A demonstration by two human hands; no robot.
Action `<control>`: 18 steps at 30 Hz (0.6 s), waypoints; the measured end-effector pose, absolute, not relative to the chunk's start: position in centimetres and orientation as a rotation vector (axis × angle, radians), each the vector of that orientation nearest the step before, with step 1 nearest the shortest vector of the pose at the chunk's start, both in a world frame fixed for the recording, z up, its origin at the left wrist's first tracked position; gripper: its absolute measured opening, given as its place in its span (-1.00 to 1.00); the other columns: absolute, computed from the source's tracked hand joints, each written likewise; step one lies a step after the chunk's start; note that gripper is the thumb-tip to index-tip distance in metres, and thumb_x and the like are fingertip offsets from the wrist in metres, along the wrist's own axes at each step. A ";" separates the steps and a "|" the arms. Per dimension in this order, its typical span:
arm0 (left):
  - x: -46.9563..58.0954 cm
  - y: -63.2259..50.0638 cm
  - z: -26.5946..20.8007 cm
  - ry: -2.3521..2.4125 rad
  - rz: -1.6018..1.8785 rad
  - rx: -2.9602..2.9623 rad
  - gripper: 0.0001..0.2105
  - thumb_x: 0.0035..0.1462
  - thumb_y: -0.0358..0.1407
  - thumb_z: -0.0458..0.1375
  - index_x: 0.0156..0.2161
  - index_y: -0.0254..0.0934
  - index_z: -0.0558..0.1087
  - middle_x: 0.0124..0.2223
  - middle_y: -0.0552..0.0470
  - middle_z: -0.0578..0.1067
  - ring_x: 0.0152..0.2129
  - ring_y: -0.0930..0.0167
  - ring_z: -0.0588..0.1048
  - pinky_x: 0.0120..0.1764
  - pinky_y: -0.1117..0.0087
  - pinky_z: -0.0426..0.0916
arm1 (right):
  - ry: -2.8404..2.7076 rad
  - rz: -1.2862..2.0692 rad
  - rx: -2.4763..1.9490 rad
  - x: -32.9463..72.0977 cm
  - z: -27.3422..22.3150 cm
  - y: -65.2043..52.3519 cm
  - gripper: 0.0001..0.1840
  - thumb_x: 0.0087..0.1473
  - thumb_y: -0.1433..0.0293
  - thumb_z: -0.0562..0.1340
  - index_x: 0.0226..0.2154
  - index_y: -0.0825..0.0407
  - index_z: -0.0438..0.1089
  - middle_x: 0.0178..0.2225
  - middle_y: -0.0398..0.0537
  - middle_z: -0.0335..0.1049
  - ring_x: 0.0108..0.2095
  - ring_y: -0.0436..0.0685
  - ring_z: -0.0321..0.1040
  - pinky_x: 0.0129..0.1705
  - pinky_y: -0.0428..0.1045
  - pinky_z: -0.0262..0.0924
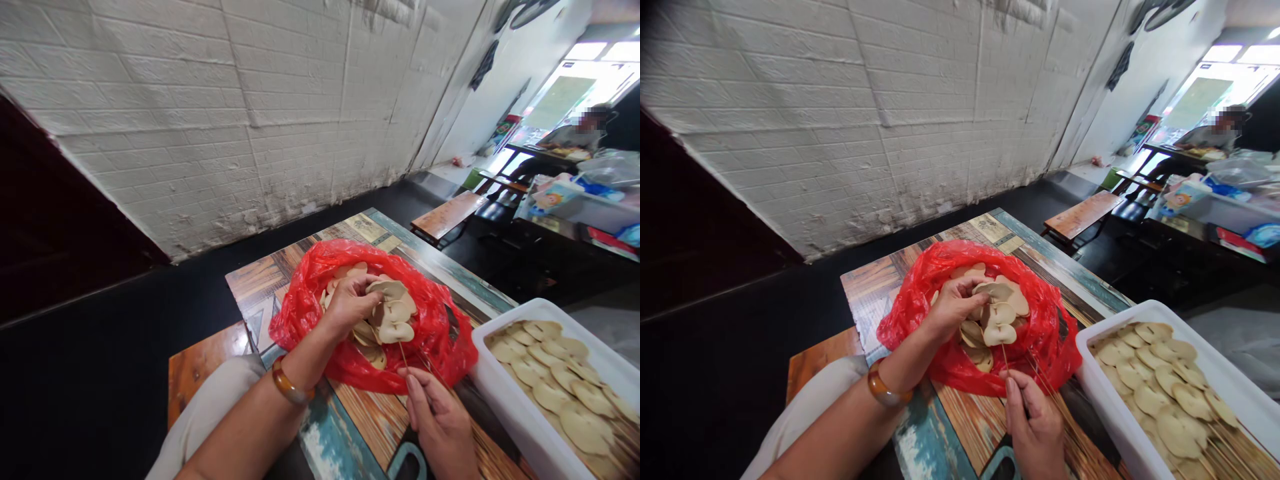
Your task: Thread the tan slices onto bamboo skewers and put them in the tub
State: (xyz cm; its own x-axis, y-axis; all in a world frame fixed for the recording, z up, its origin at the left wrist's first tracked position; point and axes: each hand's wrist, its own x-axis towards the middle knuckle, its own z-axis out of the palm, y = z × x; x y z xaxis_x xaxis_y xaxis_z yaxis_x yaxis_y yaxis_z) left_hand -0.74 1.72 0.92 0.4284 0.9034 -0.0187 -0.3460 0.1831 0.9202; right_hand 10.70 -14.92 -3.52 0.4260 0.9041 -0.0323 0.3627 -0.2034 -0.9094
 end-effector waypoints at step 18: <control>-0.6 1.7 0.2 0.744 1.014 1.118 -0.80 -0.21 -0.34 0.25 -0.37 -0.34 0.50 -0.45 0.04 0.47 -0.52 0.49 0.38 -0.45 0.52 0.22 | -1.116 0.751 -1.766 11.1 -3.8 -14.9 -0.60 0.02 0.11 0.11 -0.30 0.08 0.41 -0.74 -0.24 0.20 -0.72 -0.01 0.19 -0.63 -0.13 0.15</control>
State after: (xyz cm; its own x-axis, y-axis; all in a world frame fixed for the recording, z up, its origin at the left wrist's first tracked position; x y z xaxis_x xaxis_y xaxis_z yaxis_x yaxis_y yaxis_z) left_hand -0.56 1.72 0.22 0.3786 0.9255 0.0059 -0.2719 0.1052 0.9566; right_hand 11.06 -14.86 -3.76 0.4108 0.9112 -0.0314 0.3723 -0.1991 -0.9065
